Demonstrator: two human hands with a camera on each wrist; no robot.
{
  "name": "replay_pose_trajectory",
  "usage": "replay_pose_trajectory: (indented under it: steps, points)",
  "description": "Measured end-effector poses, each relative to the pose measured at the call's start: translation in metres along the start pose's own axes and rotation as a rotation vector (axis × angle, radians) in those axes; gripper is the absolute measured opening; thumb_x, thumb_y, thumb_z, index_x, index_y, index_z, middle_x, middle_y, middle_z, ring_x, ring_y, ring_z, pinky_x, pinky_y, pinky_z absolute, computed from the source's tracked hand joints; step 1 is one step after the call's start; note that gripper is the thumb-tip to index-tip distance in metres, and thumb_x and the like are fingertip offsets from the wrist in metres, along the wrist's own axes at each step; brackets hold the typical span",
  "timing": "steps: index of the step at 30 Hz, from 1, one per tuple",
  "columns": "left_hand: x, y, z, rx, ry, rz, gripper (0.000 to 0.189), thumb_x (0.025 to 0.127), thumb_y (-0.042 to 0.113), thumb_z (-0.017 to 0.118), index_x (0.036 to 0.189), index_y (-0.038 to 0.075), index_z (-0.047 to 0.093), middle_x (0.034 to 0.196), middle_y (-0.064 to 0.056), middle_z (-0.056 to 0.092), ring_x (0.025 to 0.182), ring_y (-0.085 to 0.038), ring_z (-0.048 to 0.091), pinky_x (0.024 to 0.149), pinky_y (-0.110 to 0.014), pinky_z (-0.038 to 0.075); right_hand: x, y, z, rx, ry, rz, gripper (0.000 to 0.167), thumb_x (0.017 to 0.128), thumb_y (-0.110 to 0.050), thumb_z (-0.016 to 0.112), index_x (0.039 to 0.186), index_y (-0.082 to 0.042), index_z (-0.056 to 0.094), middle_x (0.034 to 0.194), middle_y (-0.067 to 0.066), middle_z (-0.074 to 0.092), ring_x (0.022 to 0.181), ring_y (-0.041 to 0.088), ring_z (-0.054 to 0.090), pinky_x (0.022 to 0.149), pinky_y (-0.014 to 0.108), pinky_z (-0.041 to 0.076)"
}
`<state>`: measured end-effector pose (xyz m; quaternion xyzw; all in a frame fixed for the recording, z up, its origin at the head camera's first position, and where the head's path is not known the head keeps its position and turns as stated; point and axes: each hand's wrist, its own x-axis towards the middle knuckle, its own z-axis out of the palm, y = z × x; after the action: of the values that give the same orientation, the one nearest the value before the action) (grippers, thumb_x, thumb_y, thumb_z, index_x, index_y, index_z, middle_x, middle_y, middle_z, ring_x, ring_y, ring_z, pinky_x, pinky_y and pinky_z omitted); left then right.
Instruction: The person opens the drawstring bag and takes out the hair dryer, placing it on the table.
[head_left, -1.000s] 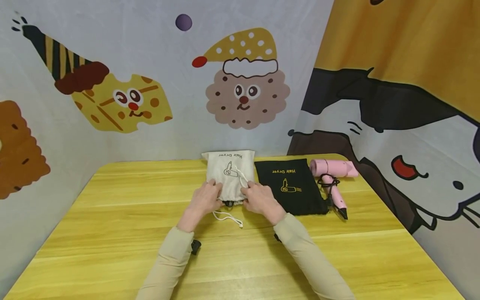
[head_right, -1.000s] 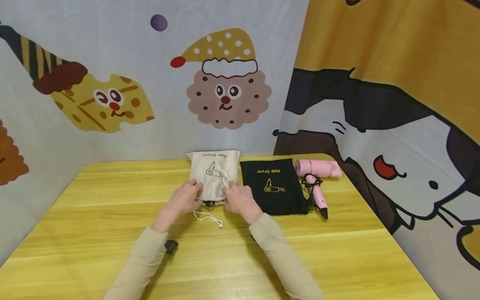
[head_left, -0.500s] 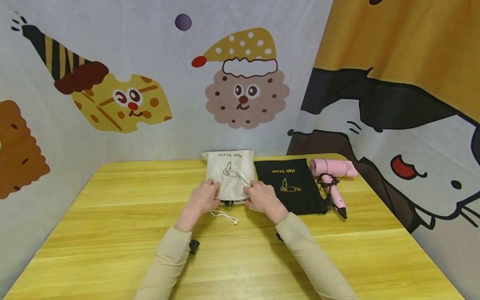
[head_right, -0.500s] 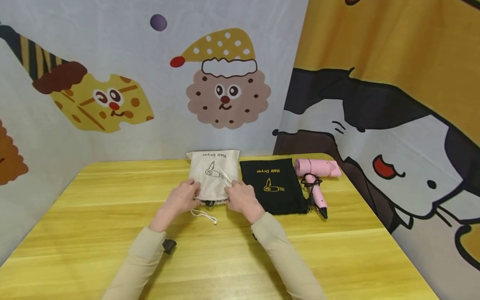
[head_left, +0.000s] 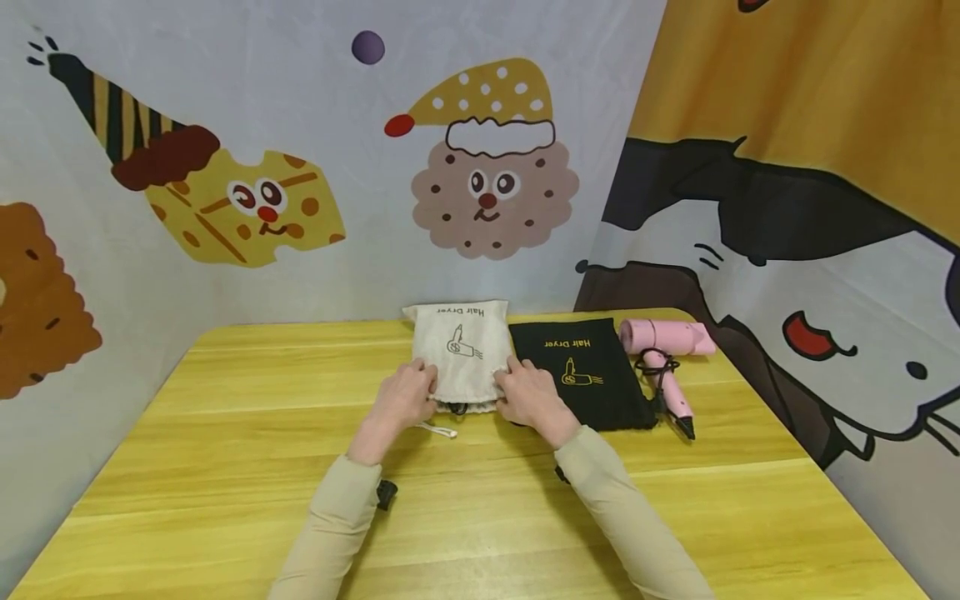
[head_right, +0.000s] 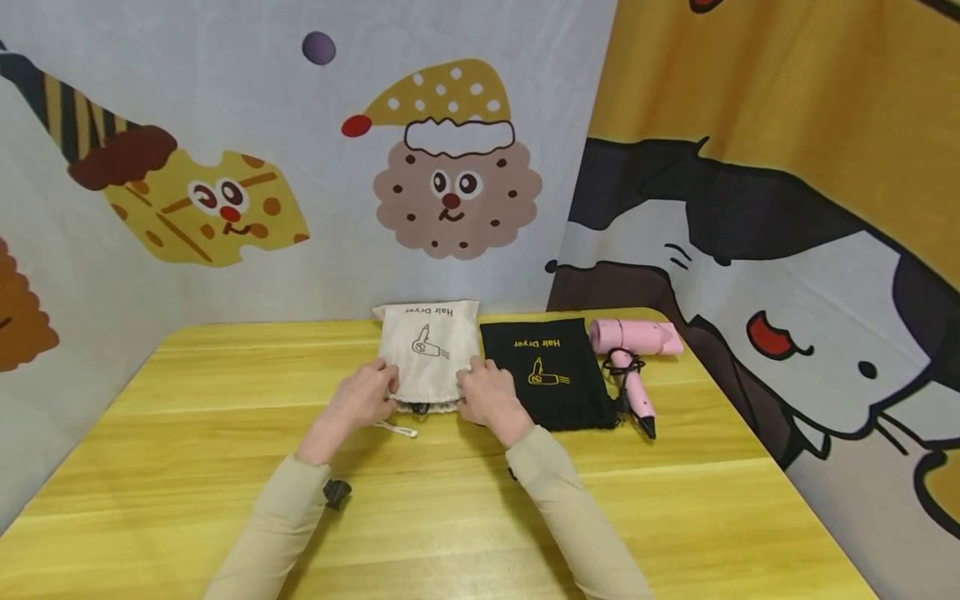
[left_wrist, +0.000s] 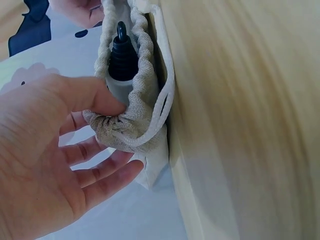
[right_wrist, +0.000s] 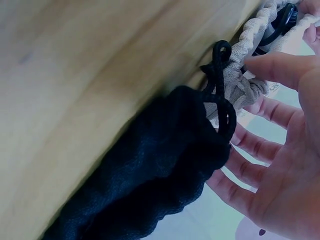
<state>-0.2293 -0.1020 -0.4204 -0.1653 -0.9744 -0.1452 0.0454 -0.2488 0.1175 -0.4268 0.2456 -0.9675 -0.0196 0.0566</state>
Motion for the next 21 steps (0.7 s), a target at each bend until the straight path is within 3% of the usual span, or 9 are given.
replay_pose_trajectory:
  steps: [4,8,15,21]
  points:
    - [-0.0002,0.0001,0.001,0.012,0.019,0.003,0.02,0.072,0.002,0.07,0.075,0.011,0.052,0.076,-0.003,0.047,0.067,-0.018,0.044,0.053,-0.025,0.039,0.0002,0.0003,0.0003,-0.006,0.003,0.004,0.017,0.087,-0.033,0.066,0.086,-0.017,0.06,0.087,0.005,0.05,0.069,0.021,0.043,0.051,0.031,0.036]
    - [-0.0004,0.0003,0.0007,0.018,0.026,0.001,0.019,0.072,0.001,0.071,0.076,0.01,0.054,0.077,-0.003,0.048,0.068,-0.018,0.046,0.054,-0.025,0.042,0.0003,0.0007,-0.0007,-0.022,0.0,0.008,0.016,0.088,-0.031,0.065,0.095,-0.016,0.064,0.091,0.007,0.053,0.071,0.022,0.045,0.052,0.033,0.04]
    - [-0.001,-0.0001,-0.0011,0.016,0.021,-0.005,0.021,0.072,0.001,0.072,0.077,0.01,0.054,0.078,-0.003,0.048,0.069,-0.019,0.047,0.055,-0.026,0.042,0.0001,0.0029,-0.0011,-0.026,-0.025,0.019,0.017,0.09,-0.025,0.061,0.103,-0.014,0.064,0.094,0.009,0.053,0.07,0.022,0.042,0.052,0.032,0.037]
    - [-0.0016,-0.003,-0.002,0.019,0.032,0.008,0.022,0.073,0.0,0.071,0.08,0.01,0.053,0.08,-0.004,0.049,0.069,-0.02,0.047,0.053,-0.028,0.042,-0.001,0.0054,-0.0033,-0.012,-0.059,0.043,0.019,0.089,-0.027,0.065,0.102,-0.014,0.062,0.095,0.009,0.052,0.071,0.022,0.041,0.053,0.033,0.037]
